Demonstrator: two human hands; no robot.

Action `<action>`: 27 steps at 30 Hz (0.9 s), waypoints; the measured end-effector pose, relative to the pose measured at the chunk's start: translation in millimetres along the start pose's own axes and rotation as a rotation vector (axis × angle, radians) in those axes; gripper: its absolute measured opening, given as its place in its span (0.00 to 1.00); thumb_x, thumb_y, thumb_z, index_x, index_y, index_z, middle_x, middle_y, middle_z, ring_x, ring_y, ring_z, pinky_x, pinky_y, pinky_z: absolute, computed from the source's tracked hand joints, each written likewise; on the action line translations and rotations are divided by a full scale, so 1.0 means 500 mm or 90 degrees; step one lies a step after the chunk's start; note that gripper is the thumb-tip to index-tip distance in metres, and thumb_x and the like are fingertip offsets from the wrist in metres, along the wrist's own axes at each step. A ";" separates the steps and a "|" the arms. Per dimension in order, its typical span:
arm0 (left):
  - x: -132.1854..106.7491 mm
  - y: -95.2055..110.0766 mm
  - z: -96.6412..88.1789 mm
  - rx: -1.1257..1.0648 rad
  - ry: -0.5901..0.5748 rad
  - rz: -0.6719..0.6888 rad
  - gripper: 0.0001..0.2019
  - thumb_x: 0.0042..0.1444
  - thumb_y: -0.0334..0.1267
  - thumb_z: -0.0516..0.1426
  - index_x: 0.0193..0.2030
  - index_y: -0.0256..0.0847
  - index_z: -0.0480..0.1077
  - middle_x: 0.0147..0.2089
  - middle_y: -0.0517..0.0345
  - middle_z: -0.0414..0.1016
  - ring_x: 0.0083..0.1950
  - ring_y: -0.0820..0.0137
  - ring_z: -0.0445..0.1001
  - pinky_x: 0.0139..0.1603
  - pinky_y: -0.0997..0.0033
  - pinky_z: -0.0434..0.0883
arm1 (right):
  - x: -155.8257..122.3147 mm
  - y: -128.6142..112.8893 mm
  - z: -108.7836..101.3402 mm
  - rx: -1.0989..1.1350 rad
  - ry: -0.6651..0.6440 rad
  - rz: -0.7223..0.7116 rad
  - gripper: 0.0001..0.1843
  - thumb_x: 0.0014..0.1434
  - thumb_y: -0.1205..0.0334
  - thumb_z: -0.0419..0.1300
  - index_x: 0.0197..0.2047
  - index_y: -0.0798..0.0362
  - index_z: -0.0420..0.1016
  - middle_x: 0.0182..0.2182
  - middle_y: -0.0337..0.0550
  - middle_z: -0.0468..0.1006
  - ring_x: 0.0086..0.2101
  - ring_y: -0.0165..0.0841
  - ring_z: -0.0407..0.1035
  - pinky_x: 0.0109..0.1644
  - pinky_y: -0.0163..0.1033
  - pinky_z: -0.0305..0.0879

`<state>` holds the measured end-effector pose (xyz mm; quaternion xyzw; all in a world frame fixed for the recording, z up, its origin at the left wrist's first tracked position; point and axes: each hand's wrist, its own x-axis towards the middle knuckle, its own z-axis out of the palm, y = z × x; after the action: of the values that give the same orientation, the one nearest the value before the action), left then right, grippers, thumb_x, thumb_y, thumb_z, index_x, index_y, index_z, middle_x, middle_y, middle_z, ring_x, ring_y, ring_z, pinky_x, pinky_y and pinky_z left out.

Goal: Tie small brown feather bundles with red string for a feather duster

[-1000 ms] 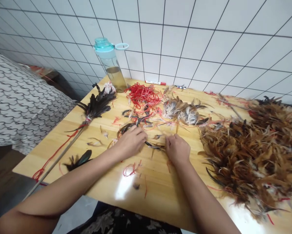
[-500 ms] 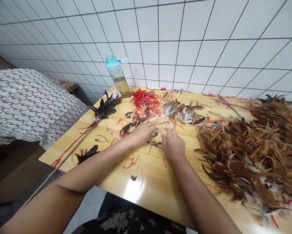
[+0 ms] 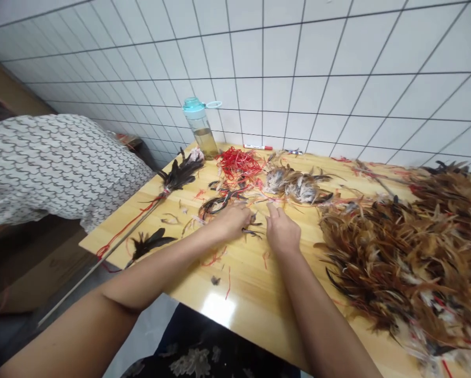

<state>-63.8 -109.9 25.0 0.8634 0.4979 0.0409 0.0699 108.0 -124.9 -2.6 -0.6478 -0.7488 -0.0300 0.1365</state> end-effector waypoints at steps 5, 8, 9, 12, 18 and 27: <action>-0.013 0.006 -0.002 0.013 0.100 0.044 0.07 0.53 0.28 0.54 0.40 0.37 0.68 0.43 0.47 0.73 0.48 0.61 0.71 0.49 0.62 0.66 | -0.003 0.001 0.004 0.038 0.093 -0.092 0.26 0.61 0.57 0.54 0.62 0.48 0.62 0.43 0.48 0.72 0.38 0.37 0.67 0.33 0.38 0.58; -0.013 0.001 -0.033 -0.015 0.110 0.043 0.06 0.54 0.29 0.53 0.39 0.39 0.66 0.41 0.52 0.74 0.43 0.66 0.72 0.42 0.68 0.66 | 0.005 -0.002 0.014 0.059 0.154 -0.155 0.24 0.60 0.57 0.54 0.60 0.50 0.65 0.45 0.51 0.71 0.44 0.41 0.64 0.40 0.41 0.61; -0.014 -0.003 -0.045 -0.040 0.110 0.039 0.05 0.56 0.30 0.52 0.39 0.40 0.65 0.40 0.53 0.74 0.41 0.67 0.71 0.40 0.69 0.66 | 0.008 -0.005 0.016 0.063 0.165 -0.172 0.23 0.60 0.57 0.54 0.59 0.51 0.67 0.45 0.51 0.71 0.45 0.42 0.63 0.43 0.42 0.61; -0.017 -0.019 -0.075 -0.129 0.105 0.042 0.03 0.58 0.31 0.50 0.35 0.40 0.62 0.35 0.57 0.72 0.36 0.71 0.69 0.35 0.72 0.63 | 0.010 -0.018 0.013 0.064 0.169 -0.208 0.21 0.60 0.57 0.55 0.55 0.53 0.71 0.45 0.52 0.71 0.46 0.42 0.61 0.48 0.44 0.60; -0.022 -0.072 -0.088 -0.216 0.095 0.122 0.04 0.57 0.30 0.47 0.32 0.39 0.61 0.30 0.61 0.67 0.31 0.73 0.64 0.32 0.74 0.59 | 0.006 -0.040 -0.006 0.076 0.146 -0.232 0.18 0.60 0.58 0.56 0.53 0.51 0.73 0.44 0.51 0.70 0.47 0.43 0.60 0.54 0.47 0.58; -0.039 -0.114 -0.062 -0.236 0.090 0.068 0.05 0.56 0.29 0.48 0.33 0.40 0.62 0.30 0.61 0.67 0.31 0.72 0.64 0.32 0.74 0.58 | 0.028 -0.051 -0.005 0.170 0.167 -0.214 0.23 0.59 0.54 0.57 0.56 0.52 0.70 0.45 0.52 0.71 0.49 0.43 0.60 0.55 0.50 0.56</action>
<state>-126.5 -96.0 46.2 0.8559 0.4391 0.1962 0.1904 81.6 -116.0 6.4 -0.4806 -0.8194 -0.0368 0.3102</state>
